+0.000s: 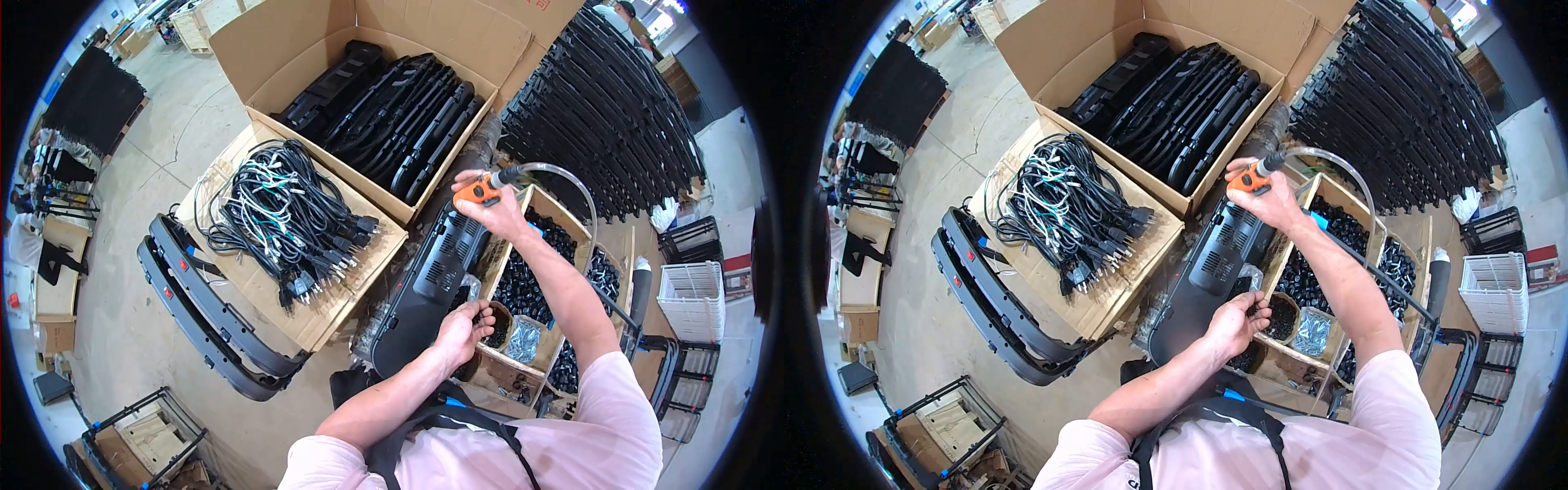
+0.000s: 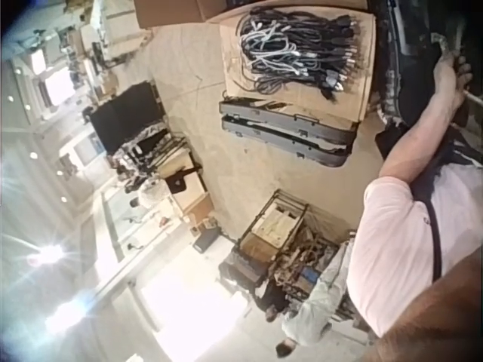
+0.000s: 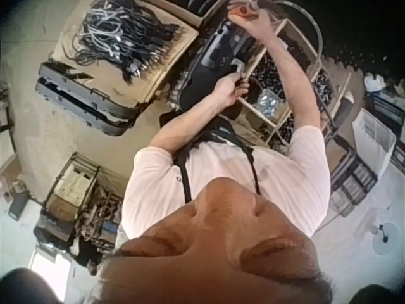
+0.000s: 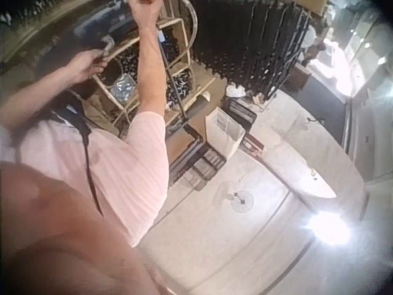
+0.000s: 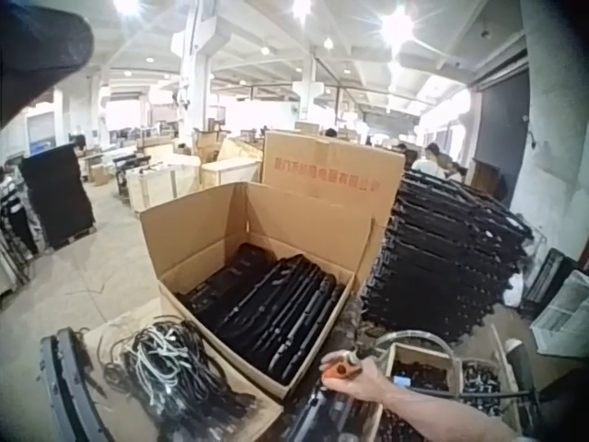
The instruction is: Assembling the housing and internal wiring components of a lawn mower using an electric screwdriver.
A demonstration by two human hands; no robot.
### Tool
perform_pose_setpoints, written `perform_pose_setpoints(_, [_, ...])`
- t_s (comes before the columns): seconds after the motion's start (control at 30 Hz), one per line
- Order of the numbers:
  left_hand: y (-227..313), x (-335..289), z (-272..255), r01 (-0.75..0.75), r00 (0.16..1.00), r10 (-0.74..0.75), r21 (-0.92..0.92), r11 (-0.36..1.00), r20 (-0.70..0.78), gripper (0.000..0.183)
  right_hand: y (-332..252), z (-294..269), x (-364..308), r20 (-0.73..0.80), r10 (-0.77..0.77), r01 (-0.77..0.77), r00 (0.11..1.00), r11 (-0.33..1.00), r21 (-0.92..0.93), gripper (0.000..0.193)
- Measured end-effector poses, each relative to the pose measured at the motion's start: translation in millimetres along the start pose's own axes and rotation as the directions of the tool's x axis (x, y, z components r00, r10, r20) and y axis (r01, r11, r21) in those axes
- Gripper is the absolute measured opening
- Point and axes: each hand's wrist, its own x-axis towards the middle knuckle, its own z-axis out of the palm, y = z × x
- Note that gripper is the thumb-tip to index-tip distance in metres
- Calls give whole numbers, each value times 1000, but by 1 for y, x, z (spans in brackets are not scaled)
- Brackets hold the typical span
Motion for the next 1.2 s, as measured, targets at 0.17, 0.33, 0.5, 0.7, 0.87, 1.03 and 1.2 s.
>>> perform_pose_setpoints(0.17, [12, -17, -20, -104, 992, 91, 166, 981, 87, 24, -10, -20, -21, -143, -83, 97, 986, 991, 94, 52])
perform_pose_setpoints(0.33, [30, -33, -51, -136, 989, 114, 293, 946, 89, 31, -69, -36, -88, -258, 19, 3, 966, 997, 84, 50])
perform_pose_setpoints(0.5, [7, -43, -46, 73, 988, -127, 461, 884, 87, 34, -80, -60, -216, -531, 75, -35, 844, 996, 85, 50])
perform_pose_setpoints(0.7, [-46, -11, -54, 310, 938, -326, 713, 629, -120, 33, -105, -54, -359, -758, 253, -112, 602, 966, 234, 50])
perform_pose_setpoints(0.87, [-89, 35, -60, 431, 896, -261, 842, 325, -359, 65, -102, -58, -417, -818, 240, -99, 523, 970, 222, 54])
perform_pose_setpoints(1.03, [-96, 56, -80, 315, 910, -280, 949, -18, -308, 53, -75, -74, -442, -825, 242, -70, 510, 968, 241, 54])
perform_pose_setpoints(1.2, [-103, 45, -2, 82, 919, -382, 996, -47, -94, 38, -16, -90, -486, -803, 388, -132, 453, 920, 370, 56])
